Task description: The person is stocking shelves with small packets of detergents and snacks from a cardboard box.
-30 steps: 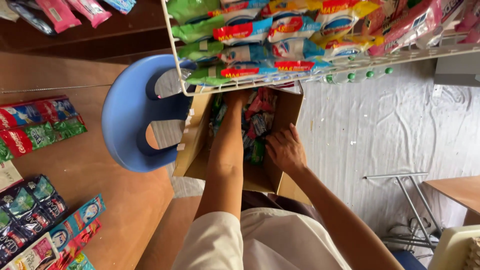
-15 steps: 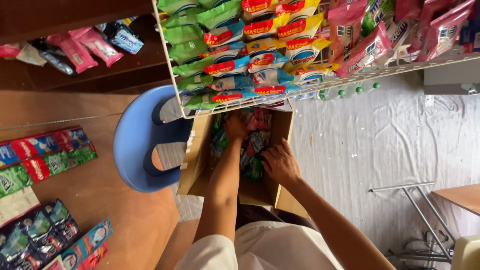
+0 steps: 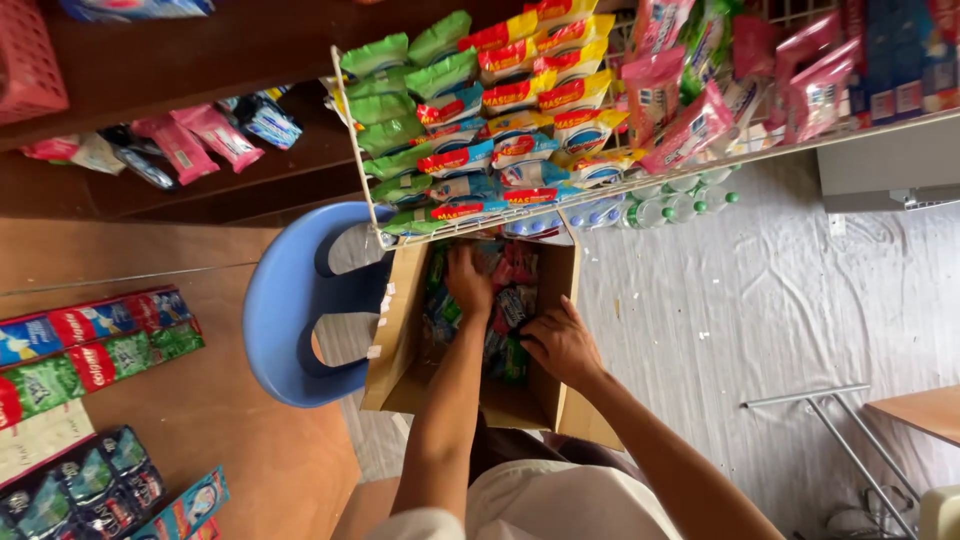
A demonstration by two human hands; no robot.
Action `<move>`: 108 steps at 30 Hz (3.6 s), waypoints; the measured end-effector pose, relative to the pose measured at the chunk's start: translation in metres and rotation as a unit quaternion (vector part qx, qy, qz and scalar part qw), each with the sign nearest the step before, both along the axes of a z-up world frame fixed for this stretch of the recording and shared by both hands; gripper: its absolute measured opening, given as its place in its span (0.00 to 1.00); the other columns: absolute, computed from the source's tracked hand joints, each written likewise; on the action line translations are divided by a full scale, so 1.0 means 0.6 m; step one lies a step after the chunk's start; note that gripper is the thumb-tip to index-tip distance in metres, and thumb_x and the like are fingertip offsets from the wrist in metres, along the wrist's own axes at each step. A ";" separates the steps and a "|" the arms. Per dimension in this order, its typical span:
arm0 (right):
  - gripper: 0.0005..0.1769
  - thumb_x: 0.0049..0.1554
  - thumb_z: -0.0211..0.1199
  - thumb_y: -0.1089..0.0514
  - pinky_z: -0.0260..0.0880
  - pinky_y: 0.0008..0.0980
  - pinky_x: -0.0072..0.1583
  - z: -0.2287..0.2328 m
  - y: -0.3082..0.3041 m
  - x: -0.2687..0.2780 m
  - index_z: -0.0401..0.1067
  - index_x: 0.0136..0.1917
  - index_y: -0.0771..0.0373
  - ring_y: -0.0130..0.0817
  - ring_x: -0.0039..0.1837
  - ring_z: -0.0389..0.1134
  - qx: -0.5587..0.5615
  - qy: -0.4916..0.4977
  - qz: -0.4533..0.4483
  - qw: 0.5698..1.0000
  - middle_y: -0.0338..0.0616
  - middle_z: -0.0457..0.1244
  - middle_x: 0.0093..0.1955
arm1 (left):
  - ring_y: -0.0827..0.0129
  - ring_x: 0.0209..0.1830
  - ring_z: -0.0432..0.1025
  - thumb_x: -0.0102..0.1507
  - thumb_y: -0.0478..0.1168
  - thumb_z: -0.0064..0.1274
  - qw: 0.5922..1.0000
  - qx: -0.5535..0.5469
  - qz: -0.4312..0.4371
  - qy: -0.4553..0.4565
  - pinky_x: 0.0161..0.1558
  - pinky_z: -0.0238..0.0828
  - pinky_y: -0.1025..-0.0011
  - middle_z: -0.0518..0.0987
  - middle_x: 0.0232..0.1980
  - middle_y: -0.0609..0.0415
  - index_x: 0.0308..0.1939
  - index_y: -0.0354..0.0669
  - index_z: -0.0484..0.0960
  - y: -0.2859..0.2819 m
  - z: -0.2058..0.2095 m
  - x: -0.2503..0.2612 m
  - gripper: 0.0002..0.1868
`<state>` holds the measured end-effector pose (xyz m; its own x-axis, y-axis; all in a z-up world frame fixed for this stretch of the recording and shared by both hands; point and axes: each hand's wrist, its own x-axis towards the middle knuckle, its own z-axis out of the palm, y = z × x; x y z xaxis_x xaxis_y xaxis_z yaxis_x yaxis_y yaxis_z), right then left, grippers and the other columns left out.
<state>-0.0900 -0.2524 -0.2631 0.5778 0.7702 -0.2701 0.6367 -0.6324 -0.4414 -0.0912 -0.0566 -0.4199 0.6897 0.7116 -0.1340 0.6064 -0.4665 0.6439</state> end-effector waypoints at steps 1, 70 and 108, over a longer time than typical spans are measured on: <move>0.14 0.59 0.61 0.46 0.43 0.48 0.81 -0.008 -0.001 -0.001 0.76 0.55 0.53 0.38 0.63 0.66 0.043 0.054 -0.058 0.996 0.37 0.69 0.53 | 0.41 0.56 0.73 0.70 0.42 0.48 0.997 -0.001 0.011 -0.082 0.55 0.71 0.49 0.78 0.57 0.39 0.55 0.43 0.80 -0.006 0.044 -0.013 0.12; 0.15 0.56 0.70 0.53 0.73 0.45 0.47 0.458 0.054 0.363 0.73 0.51 0.64 0.51 0.46 0.74 0.273 -0.065 0.021 0.960 0.50 0.71 0.47 | 0.53 0.46 0.76 0.60 0.29 0.58 0.883 0.319 -0.302 -0.162 0.49 0.69 0.55 0.78 0.45 0.48 0.50 0.43 0.84 0.108 0.678 0.215 0.15; 0.12 0.54 0.74 0.57 0.71 0.36 0.47 0.411 0.060 0.423 0.75 0.42 0.66 0.36 0.44 0.72 0.265 0.042 -0.033 0.963 0.46 0.70 0.41 | 0.61 0.46 0.74 0.67 0.41 0.55 0.899 0.286 -0.225 -0.242 0.52 0.62 0.57 0.80 0.39 0.56 0.39 0.46 0.80 -0.026 0.658 0.154 0.05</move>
<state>0.1635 -0.2165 -0.0164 0.6228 0.7755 0.1033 0.5515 -0.3416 -0.7611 0.0013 -0.0720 -0.0254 0.8040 0.2031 0.5589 -0.0129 -0.9337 0.3579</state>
